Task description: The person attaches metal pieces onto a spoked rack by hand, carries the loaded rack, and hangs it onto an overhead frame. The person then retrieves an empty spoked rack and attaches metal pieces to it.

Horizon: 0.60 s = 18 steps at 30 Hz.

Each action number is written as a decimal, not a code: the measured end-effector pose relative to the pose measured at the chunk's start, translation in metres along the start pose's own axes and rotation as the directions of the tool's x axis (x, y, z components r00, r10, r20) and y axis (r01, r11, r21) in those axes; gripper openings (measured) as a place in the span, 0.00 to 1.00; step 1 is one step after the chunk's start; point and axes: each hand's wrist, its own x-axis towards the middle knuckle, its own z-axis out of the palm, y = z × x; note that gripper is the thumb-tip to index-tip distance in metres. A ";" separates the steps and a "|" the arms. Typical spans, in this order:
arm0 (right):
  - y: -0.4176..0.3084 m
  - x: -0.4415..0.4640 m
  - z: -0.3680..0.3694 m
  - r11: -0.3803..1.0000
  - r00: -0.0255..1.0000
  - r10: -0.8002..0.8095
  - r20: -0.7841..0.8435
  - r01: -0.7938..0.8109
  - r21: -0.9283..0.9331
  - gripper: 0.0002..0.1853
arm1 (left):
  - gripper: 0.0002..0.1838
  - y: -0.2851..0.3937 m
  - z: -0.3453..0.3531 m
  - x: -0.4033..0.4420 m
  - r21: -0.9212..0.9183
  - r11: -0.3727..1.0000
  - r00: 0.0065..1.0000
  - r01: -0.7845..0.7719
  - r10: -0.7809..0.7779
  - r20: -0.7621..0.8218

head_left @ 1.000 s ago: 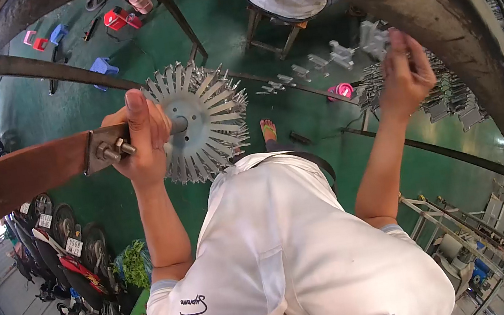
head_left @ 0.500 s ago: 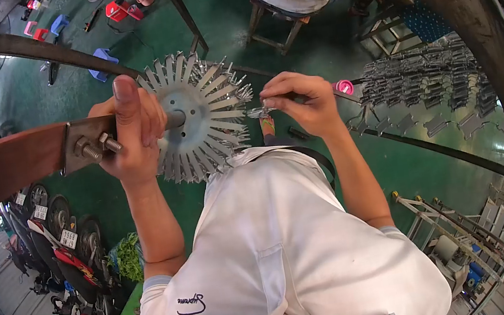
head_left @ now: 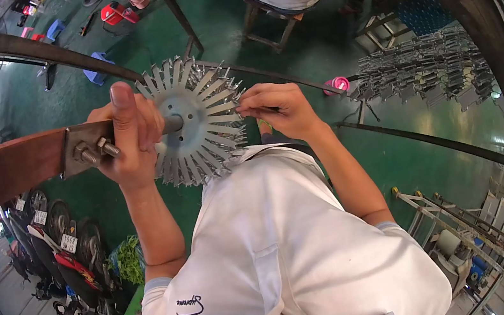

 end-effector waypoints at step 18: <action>0.013 -0.015 0.030 0.887 0.934 -0.291 -0.205 0.183 -0.425 0.12 | 0.31 -0.003 0.007 -0.003 0.012 0.999 0.998 0.039 -0.038 -0.041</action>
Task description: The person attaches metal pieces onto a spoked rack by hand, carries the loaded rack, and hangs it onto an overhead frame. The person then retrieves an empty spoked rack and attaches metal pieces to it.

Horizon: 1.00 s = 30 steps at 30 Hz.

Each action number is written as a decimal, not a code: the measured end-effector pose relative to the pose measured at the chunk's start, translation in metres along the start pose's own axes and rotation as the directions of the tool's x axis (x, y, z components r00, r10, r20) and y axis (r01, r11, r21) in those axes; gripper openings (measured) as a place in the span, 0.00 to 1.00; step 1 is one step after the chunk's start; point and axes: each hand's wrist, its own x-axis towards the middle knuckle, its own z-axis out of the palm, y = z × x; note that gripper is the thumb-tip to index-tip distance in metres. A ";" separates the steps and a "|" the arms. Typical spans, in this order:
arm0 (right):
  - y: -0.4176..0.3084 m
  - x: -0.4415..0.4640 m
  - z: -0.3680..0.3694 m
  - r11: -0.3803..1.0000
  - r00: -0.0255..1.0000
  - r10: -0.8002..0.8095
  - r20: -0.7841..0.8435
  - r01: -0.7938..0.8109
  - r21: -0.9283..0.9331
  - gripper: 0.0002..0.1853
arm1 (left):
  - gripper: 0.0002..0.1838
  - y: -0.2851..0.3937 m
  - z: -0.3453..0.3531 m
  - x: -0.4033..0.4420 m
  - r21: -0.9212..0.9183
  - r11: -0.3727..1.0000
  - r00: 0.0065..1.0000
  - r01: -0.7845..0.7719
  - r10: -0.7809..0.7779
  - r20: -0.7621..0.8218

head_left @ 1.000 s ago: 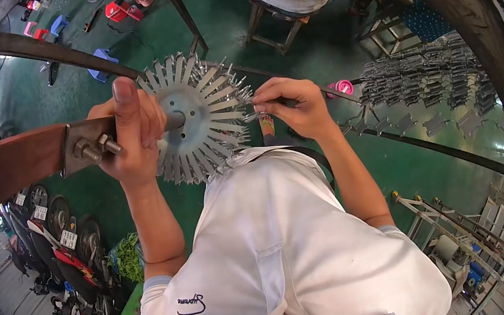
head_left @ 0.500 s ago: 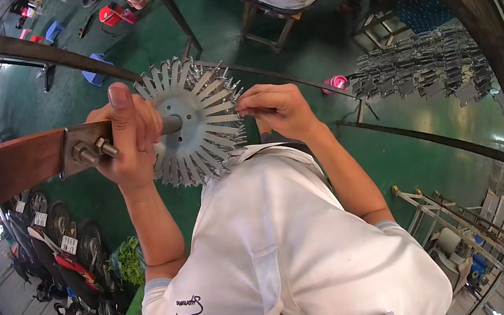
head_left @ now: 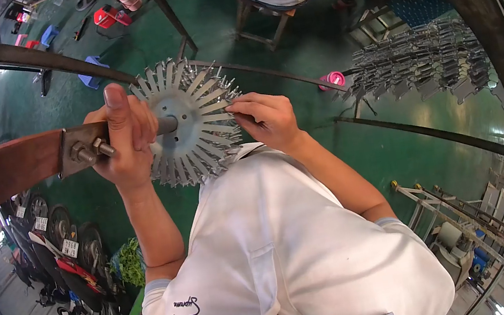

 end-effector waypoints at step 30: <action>-0.018 0.012 -0.014 0.929 0.949 0.311 0.058 -0.316 0.193 0.08 | 0.30 -0.012 -0.012 0.008 -0.028 1.000 1.000 0.006 -0.005 0.018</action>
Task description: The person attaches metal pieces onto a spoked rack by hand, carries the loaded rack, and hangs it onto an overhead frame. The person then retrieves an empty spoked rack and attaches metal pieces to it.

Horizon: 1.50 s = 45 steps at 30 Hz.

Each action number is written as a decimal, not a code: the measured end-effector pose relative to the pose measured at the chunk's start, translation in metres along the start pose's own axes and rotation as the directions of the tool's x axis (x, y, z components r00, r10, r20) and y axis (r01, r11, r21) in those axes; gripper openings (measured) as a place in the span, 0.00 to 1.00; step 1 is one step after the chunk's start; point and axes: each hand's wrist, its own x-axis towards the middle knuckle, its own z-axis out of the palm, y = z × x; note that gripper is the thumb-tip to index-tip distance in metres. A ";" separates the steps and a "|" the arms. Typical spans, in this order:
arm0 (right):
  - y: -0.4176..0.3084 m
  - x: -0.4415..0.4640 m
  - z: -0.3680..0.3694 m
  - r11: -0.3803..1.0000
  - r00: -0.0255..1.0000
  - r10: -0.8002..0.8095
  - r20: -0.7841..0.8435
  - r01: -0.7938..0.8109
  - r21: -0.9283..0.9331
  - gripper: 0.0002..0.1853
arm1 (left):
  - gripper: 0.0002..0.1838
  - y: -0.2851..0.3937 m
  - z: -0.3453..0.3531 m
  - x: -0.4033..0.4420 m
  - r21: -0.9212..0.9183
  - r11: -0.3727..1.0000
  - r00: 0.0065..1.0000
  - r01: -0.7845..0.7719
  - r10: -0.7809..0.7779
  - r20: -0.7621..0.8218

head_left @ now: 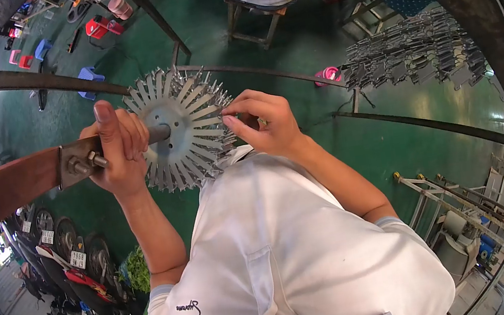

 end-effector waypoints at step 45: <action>-0.083 0.158 -0.342 0.646 0.066 -0.664 -0.745 -0.452 -0.616 0.22 | 0.30 -0.031 -0.024 0.001 -0.021 1.000 0.999 -0.012 0.012 -0.039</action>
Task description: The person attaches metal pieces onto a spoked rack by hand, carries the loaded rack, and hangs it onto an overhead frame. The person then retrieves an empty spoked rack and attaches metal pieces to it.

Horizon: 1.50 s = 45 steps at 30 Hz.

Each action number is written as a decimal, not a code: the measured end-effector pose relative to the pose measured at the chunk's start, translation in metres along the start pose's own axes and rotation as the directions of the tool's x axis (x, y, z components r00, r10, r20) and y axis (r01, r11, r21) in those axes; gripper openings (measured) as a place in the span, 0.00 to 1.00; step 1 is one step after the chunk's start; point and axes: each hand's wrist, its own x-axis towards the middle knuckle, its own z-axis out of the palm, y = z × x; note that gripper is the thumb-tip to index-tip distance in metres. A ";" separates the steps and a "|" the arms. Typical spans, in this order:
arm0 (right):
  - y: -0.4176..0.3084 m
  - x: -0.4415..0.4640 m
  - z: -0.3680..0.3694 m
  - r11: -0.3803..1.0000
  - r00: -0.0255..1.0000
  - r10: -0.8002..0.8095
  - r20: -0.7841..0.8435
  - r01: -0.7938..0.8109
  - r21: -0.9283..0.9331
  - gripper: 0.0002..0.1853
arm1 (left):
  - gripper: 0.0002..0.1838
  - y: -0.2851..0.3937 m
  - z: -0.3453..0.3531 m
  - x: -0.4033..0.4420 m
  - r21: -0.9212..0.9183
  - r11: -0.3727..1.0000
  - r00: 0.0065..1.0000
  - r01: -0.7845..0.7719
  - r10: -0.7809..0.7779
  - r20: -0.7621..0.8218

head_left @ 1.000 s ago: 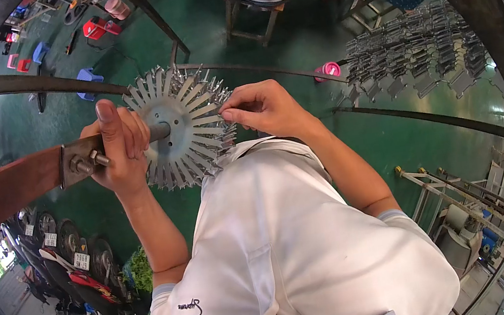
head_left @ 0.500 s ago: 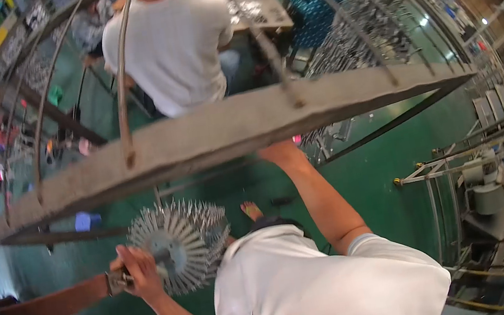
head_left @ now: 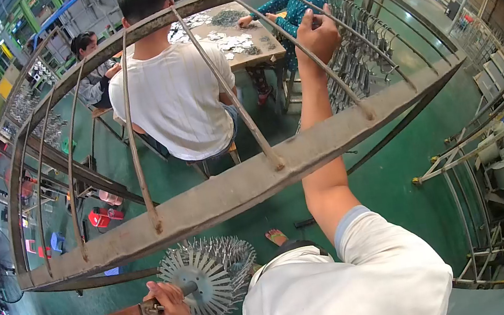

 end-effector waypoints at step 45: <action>0.015 0.006 0.004 0.958 0.985 -0.166 -0.053 0.174 0.228 0.13 | 0.16 -0.035 -0.074 0.024 -0.262 0.928 0.744 0.265 -0.024 0.667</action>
